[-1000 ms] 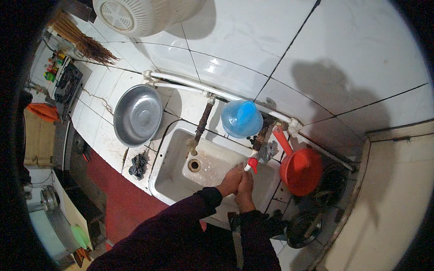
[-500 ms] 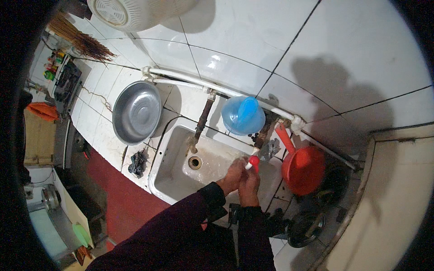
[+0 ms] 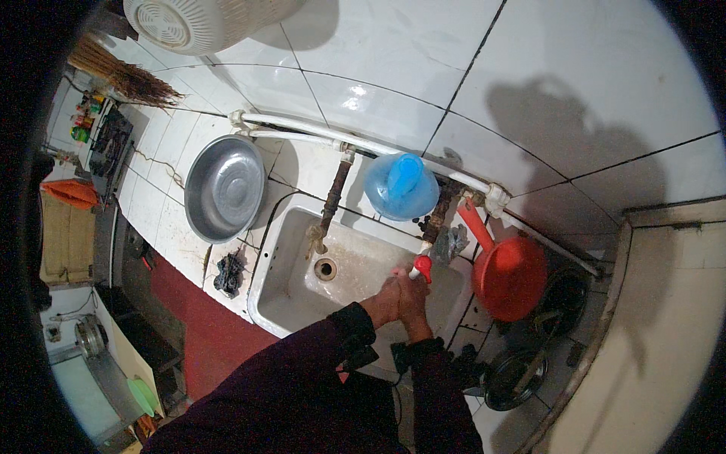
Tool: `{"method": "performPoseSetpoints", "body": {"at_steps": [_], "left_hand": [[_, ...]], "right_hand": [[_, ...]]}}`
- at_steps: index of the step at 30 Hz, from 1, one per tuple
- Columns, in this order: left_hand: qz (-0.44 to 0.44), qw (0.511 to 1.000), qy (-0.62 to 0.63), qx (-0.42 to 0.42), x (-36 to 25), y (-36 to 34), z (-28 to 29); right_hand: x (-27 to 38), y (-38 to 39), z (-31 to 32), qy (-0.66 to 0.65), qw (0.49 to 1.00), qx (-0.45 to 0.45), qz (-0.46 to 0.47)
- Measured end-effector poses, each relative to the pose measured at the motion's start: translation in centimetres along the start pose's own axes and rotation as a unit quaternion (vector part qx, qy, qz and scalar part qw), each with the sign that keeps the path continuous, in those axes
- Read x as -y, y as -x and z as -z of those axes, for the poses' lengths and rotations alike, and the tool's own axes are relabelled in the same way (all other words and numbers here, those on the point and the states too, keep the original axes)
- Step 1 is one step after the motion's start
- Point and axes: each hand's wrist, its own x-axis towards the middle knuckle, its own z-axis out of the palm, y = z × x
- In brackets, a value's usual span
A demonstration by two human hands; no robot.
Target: The person installs a flexible gas hose onto a gas stove by repeatedly lifting the stove to route the hose underneath. The person then washes their hands at the sink and retrieves a packet of seasoning from a cabinet.
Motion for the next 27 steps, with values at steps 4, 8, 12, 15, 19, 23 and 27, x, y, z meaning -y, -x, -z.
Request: {"method": "performPoseSetpoints", "body": {"at_steps": [4, 8, 12, 15, 19, 23, 27], "left_hand": [[0.162, 0.977, 0.026, 0.135, -3.4, -1.0, 8.5], [0.098, 0.974, -0.030, 0.204, -5.1, -1.3, 10.8], [0.423, 0.459, 0.776, -0.086, -4.3, -1.3, 5.9], [0.207, 0.862, 0.411, -0.211, -3.0, -0.3, 3.5], [0.286, 0.609, 0.736, -0.075, -2.9, -0.3, 5.6], [0.353, 0.419, 0.836, -0.042, -3.5, -1.1, 8.1], [0.174, 0.906, 0.332, -0.199, -2.7, -1.5, 6.4]], "right_hand": [[1.7, 2.1, -6.1, 0.377, 0.865, -0.175, 0.282], [0.6, 1.3, -6.2, 0.087, 0.960, -0.193, 0.181], [-3.0, -0.9, -1.8, 0.383, 0.910, -0.161, 0.004], [-3.9, -1.5, -0.6, 0.390, 0.904, -0.170, 0.027], [-1.3, -1.4, -0.1, -0.073, 0.969, -0.189, -0.143], [0.4, -1.8, -0.1, -0.414, 0.892, -0.106, -0.144], [-1.5, -2.8, -1.4, -0.474, 0.828, -0.236, -0.182]]}}
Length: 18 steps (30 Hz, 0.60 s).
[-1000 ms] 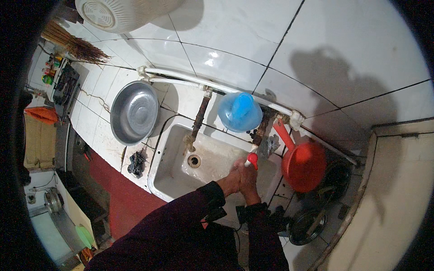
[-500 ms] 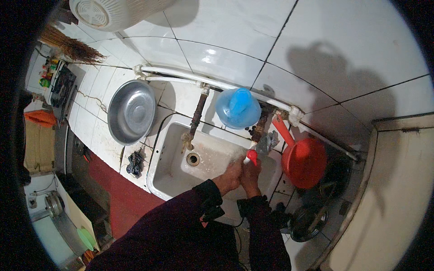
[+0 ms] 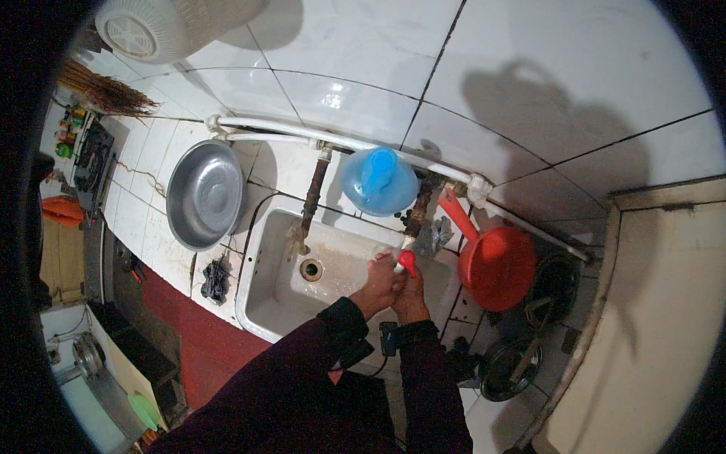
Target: The person installs a flexible gas hose onto a gas stove by repeatedly lifting the stove to route the hose underneath. The person then washes their hands at the sink and retrieves a packet of seasoning from a cabinet.
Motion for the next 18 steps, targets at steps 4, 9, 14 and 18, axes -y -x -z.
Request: {"method": "performPoseSetpoints", "body": {"at_steps": [4, 9, 14, 18], "left_hand": [[-0.229, 0.968, -0.066, -0.075, 1.5, 0.2, -0.8], [-0.019, 0.991, -0.128, 0.014, -0.5, 0.2, 0.4], [-0.163, 0.872, -0.460, 0.046, -1.3, -0.2, 2.0], [-0.135, 0.935, -0.327, 0.039, -0.6, -0.3, 2.6]], "right_hand": [[-1.7, 1.2, 0.4, 0.032, 0.999, -0.005, 0.004], [-4.4, 5.1, -1.6, 0.028, 0.998, -0.016, 0.058], [-6.0, 4.9, -3.0, 0.053, 0.984, -0.121, 0.117], [-4.3, 3.6, -0.6, 0.216, 0.972, -0.084, 0.022]]}}
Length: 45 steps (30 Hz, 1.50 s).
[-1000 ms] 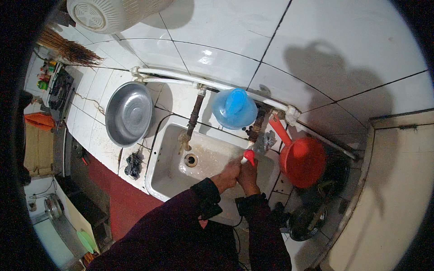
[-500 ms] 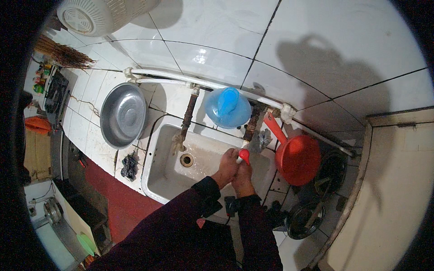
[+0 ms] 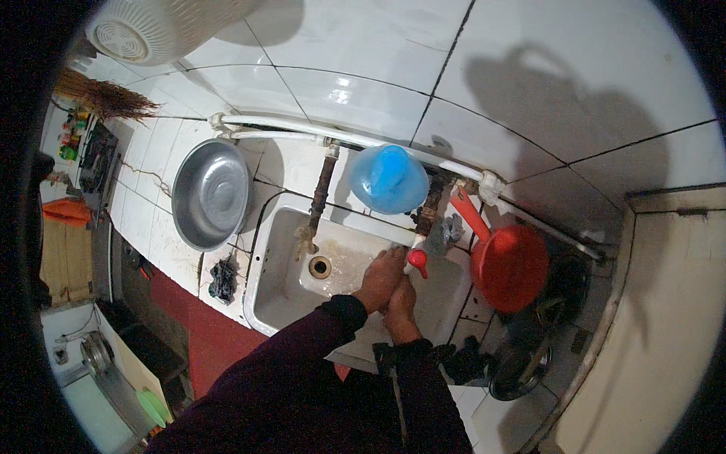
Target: The person installs a flexible gas hose onto a gas stove by repeatedly lifting the stove to route the hose underneath. The person then washes their hands at the sink and retrieves a packet of seasoning from a cabinet.
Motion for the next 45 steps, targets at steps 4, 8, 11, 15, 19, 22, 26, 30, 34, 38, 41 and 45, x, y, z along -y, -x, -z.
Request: {"method": "performPoseSetpoints", "body": {"at_steps": [4, 8, 11, 15, 19, 22, 26, 30, 34, 38, 41, 45], "left_hand": [[0.276, 0.761, 0.577, 0.110, 0.8, -0.3, 0.2], [0.343, 0.511, 0.783, 0.094, 0.0, 0.1, -0.3], [0.391, 0.326, 0.858, 0.072, -1.4, 0.8, -1.1], [0.513, 0.366, 0.762, 0.146, -2.7, 1.2, -1.2], [0.501, 0.457, 0.727, 0.108, -3.7, 0.7, -0.4], [0.473, 0.534, 0.698, 0.064, -3.8, -0.4, -0.2], [0.432, 0.615, 0.659, 0.024, -1.9, -1.1, -1.3], [0.254, 0.797, 0.540, 0.095, 0.5, -0.1, -3.9], [0.052, 0.964, 0.260, 0.019, 1.4, -0.2, -5.6], [0.038, 0.983, 0.033, 0.174, 0.6, -0.7, -3.9], [0.096, 0.955, 0.097, 0.263, -0.7, -1.1, -2.3], [0.150, 0.906, 0.343, 0.199, -1.4, -0.8, -1.4]], "right_hand": [[0.6, -2.4, 2.8, 0.388, 0.895, 0.095, 0.197], [0.3, -4.2, 1.9, -0.321, 0.924, 0.207, 0.038], [0.5, -4.8, 0.3, -0.138, 0.968, 0.076, 0.197], [1.2, -3.7, 0.2, 0.220, 0.909, -0.117, 0.334], [2.0, -2.7, 1.3, 0.242, 0.921, -0.073, 0.297], [2.0, -2.7, 1.1, 0.216, 0.942, -0.074, 0.246], [2.5, -3.0, 1.0, 0.267, 0.908, -0.086, 0.312], [4.2, -3.6, 2.0, -0.184, 0.980, 0.067, 0.044], [3.8, -3.7, 1.6, -0.131, 0.989, 0.056, 0.042], [1.7, -3.3, 1.9, -0.120, 0.990, 0.004, 0.073], [1.7, -4.6, 3.6, -0.022, 0.992, 0.002, 0.121], [2.3, -7.0, 4.6, -0.113, 0.968, 0.197, 0.107]]}}
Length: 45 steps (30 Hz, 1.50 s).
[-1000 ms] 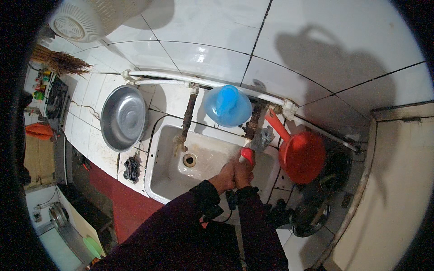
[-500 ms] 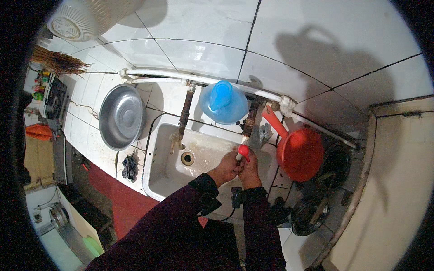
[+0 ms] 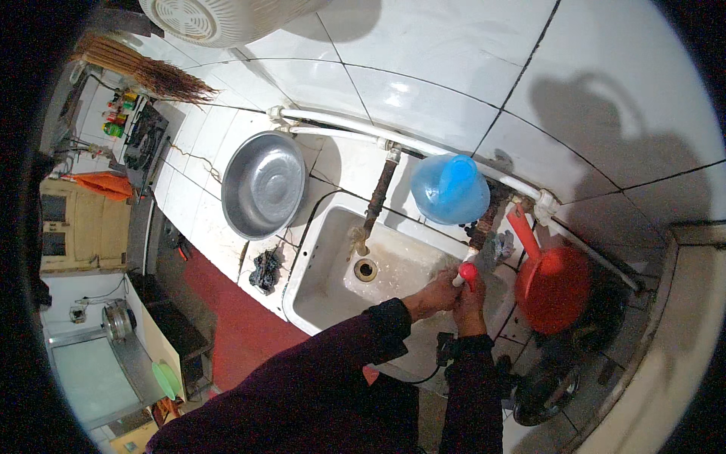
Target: The person installs a flexible gas hose onto a gas stove by repeatedly lifting the stove to route the hose underneath. The person then washes their hands at the sink and retrieves a packet of seasoning from a cabinet.
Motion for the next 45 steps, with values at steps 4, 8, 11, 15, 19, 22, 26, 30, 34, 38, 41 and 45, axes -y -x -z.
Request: {"method": "performPoseSetpoints", "body": {"at_steps": [4, 8, 11, 15, 19, 22, 26, 30, 34, 38, 41, 45], "left_hand": [[-0.116, 0.983, -0.117, -0.076, 0.4, -0.2, -0.4], [-0.086, 0.984, -0.115, -0.105, 0.3, 0.0, -0.1], [-0.048, 0.986, -0.144, -0.067, -0.4, 0.9, 0.9], [-0.176, 0.862, -0.475, -0.013, -1.4, 1.5, 2.3], [-0.109, 0.872, -0.476, -0.027, -1.9, 0.6, 2.5], [0.063, 0.987, -0.151, -0.014, -1.7, -0.1, 2.2], [0.064, 0.987, 0.140, -0.049, -0.2, 0.1, 2.2], [-0.212, 0.949, -0.227, -0.060, 2.4, 1.0, 2.5], [-0.211, 0.968, -0.135, 0.004, 4.0, 0.4, 3.6], [-0.162, 0.974, -0.154, 0.033, 3.6, 0.5, 3.7], [-0.208, 0.956, -0.206, -0.040, 2.7, 0.7, 2.8], [0.003, 0.995, 0.003, -0.099, 1.6, 0.0, 0.7]], "right_hand": [[-1.6, 1.1, -1.9, -0.150, 0.987, -0.037, -0.038], [-2.4, 4.6, -5.5, -0.241, 0.963, -0.104, -0.059], [-1.7, 6.3, -7.5, -0.248, 0.957, -0.108, -0.100], [-0.9, 5.6, -7.8, -0.241, 0.953, -0.150, -0.110], [-1.7, 3.7, -4.9, -0.112, 0.969, -0.188, -0.112], [-2.0, 2.8, -1.7, -0.209, 0.971, -0.030, -0.110], [-2.5, 0.9, -2.3, -0.246, 0.959, -0.132, -0.044], [-2.4, 0.9, -5.1, 0.224, 0.926, -0.225, 0.202], [-1.2, 2.5, -5.6, 0.543, 0.784, -0.234, 0.189], [-0.4, 2.6, -4.9, 0.552, 0.788, -0.206, 0.176], [-0.4, 1.4, -4.3, 0.210, 0.959, -0.185, 0.038], [-1.2, 1.0, -3.3, -0.124, 0.982, -0.136, -0.034]]}}
